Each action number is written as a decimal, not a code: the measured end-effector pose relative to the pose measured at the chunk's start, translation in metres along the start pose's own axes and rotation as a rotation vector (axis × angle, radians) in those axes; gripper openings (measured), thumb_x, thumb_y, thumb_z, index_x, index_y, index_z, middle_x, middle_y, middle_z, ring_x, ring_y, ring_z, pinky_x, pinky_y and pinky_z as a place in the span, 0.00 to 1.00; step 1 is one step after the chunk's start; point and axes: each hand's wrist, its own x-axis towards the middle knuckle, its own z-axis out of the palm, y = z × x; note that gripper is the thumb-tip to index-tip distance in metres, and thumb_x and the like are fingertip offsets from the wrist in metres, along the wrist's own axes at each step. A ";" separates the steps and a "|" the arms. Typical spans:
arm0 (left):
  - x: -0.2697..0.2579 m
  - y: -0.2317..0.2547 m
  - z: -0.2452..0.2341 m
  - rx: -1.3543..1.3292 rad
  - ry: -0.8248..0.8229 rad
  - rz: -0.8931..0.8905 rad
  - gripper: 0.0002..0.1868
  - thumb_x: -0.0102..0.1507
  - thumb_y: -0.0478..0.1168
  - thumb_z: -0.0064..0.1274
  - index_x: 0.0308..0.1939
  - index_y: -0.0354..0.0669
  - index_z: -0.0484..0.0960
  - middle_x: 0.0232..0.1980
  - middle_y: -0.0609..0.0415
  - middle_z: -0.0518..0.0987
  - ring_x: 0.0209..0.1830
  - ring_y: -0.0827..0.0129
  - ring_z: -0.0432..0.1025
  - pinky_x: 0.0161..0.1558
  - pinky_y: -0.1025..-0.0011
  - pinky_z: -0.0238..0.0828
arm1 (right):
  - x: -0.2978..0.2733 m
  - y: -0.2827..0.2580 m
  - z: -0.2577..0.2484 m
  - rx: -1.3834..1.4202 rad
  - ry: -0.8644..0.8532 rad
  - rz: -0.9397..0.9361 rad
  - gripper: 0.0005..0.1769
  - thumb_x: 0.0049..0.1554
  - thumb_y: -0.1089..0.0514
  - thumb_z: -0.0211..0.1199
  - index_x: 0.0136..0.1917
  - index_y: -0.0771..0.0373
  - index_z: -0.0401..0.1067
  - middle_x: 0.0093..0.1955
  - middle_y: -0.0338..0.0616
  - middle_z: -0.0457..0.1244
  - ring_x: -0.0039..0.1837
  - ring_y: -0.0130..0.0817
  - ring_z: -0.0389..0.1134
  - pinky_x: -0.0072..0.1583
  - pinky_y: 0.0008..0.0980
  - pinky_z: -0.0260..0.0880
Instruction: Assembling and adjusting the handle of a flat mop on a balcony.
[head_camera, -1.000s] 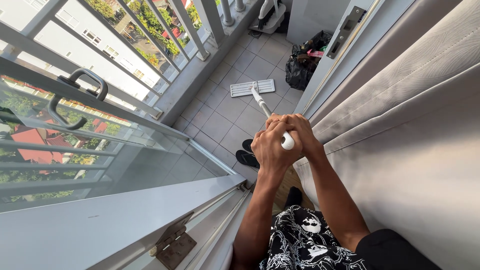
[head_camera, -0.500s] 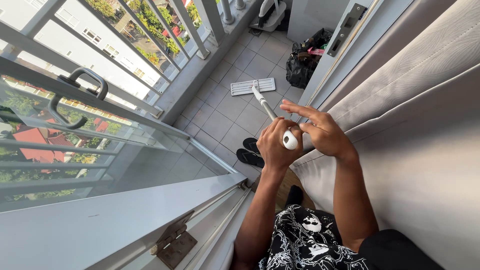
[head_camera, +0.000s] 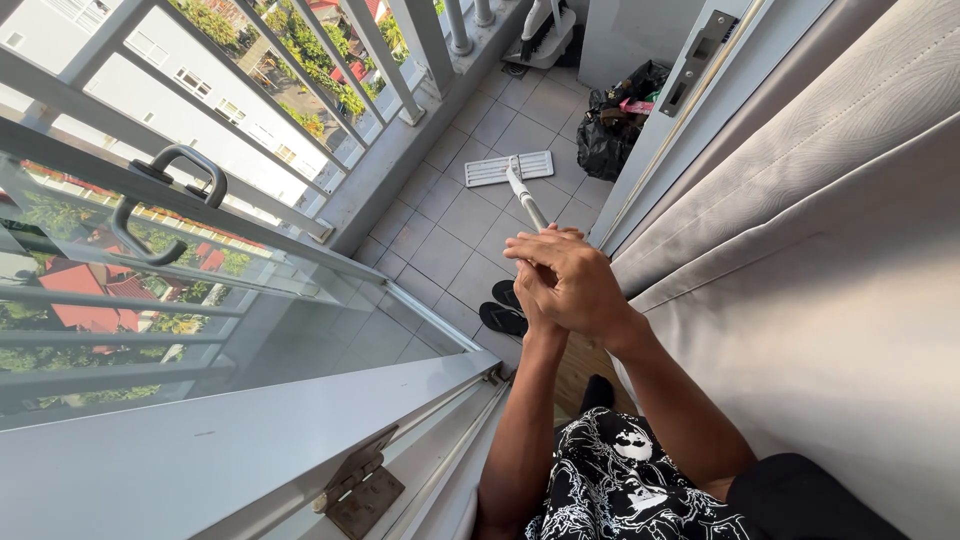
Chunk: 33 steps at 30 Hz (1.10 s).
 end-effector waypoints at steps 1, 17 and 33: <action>0.003 0.000 0.000 0.000 0.004 0.002 0.20 0.69 0.44 0.46 0.62 0.40 0.78 0.48 0.55 0.84 0.44 0.69 0.80 0.45 0.68 0.77 | 0.001 0.005 0.005 0.001 -0.002 -0.004 0.12 0.59 0.60 0.62 0.56 0.61 0.79 0.58 0.47 0.72 0.64 0.42 0.72 0.70 0.41 0.66; 0.017 -0.082 -0.007 0.405 -0.088 -0.058 0.28 0.63 0.44 0.53 0.67 0.43 0.68 0.65 0.44 0.76 0.59 0.47 0.73 0.56 0.53 0.69 | -0.010 0.089 0.074 0.013 -0.025 -0.053 0.28 0.54 0.75 0.45 0.62 0.63 0.76 0.71 0.53 0.64 0.76 0.49 0.61 0.77 0.47 0.58; 0.000 -0.139 0.012 0.397 -0.026 -0.334 0.26 0.65 0.51 0.49 0.68 0.61 0.71 0.69 0.62 0.78 0.56 0.61 0.79 0.48 0.60 0.78 | -0.064 0.112 0.081 0.258 0.141 -0.020 0.20 0.57 0.57 0.64 0.60 0.66 0.69 0.68 0.57 0.66 0.68 0.46 0.69 0.68 0.44 0.67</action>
